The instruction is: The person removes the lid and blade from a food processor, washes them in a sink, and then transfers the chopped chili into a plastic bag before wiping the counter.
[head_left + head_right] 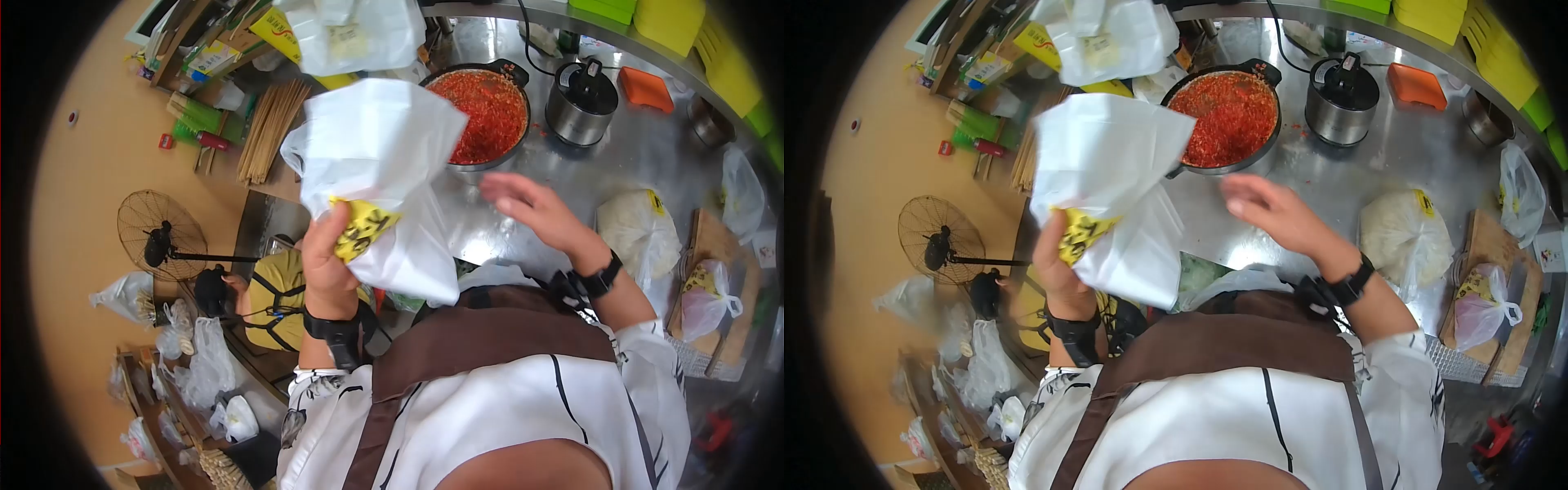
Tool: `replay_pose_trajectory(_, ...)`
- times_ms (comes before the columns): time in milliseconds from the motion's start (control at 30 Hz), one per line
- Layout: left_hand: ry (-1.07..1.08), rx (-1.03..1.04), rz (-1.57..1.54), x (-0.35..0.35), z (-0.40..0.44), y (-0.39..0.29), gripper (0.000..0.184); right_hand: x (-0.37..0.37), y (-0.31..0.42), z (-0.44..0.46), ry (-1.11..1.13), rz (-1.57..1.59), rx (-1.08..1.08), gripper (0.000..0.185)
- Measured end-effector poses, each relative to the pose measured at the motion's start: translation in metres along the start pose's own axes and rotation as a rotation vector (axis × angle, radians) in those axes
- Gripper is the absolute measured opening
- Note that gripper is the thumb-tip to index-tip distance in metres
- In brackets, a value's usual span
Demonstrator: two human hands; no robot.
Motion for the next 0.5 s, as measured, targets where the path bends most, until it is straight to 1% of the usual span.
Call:
replay_pose_trajectory(33, 0.071, -0.061, -0.171, 0.000, -0.005, -0.001, 0.047, 0.005, 0.005, 0.012, 0.017, 0.022, -0.018, 0.048)
replay_pose_trajectory(67, 0.105, -0.038, -0.251, 0.005, -0.008, -0.004, 0.048, 0.010, 0.009, 0.021, 0.036, 0.043, -0.036, 0.050)
replay_pose_trajectory(100, 0.138, -0.013, -0.331, 0.011, -0.012, -0.008, 0.049, 0.019, 0.006, 0.029, 0.078, 0.178, -0.014, 0.053)
replay_pose_trajectory(133, 0.180, 0.012, -0.297, 0.011, -0.012, -0.012, 0.050, 0.028, -0.001, 0.036, 0.121, 0.313, 0.011, 0.055)
replay_pose_trajectory(167, 0.171, 0.007, -0.333, 0.006, -0.012, -0.013, 0.050, 0.036, -0.006, 0.039, 0.166, 0.450, 0.037, 0.057)
replay_pose_trajectory(233, 0.150, 0.009, -0.407, -0.007, -0.010, -0.012, 0.050, 0.046, 0.000, 0.042, 0.244, 0.571, 0.005, 0.060)
replay_pose_trajectory(267, 0.178, 0.009, -0.477, -0.014, -0.009, -0.009, 0.051, 0.050, 0.002, 0.042, 0.284, 0.632, -0.006, 0.061)
replay_pose_trajectory(300, 0.207, 0.007, -0.547, -0.022, -0.008, -0.006, 0.052, 0.052, -0.001, 0.043, 0.270, 0.716, 0.026, 0.061)
replay_pose_trajectory(367, 0.021, -0.032, -0.430, -0.042, -0.009, -0.004, 0.051, 0.054, -0.005, 0.044, 0.226, 0.882, 0.085, 0.060)
replay_pose_trajectory(400, 0.034, 0.000, -0.407, -0.045, -0.012, -0.005, 0.051, 0.048, -0.029, 0.043, 0.035, 0.738, 0.182, 0.054)
replay_pose_trajectory(467, 0.060, 0.069, -0.359, -0.049, -0.018, -0.008, 0.051, 0.044, -0.057, 0.034, 0.089, 0.413, 0.331, 0.046)
replay_pose_trajectory(500, -0.255, 0.085, -0.345, -0.042, -0.017, -0.009, 0.051, 0.045, -0.064, 0.029, 0.116, 0.248, 0.399, 0.043)
Point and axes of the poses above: each hand's wrist, its own z-axis towards the middle knuckle, its own x-axis out of the palm, y = z × x, the point moved 3 cm from there along z, towards the middle knuckle, and after that the axes turned 8 degrees about -x, right-handed, at the moved point
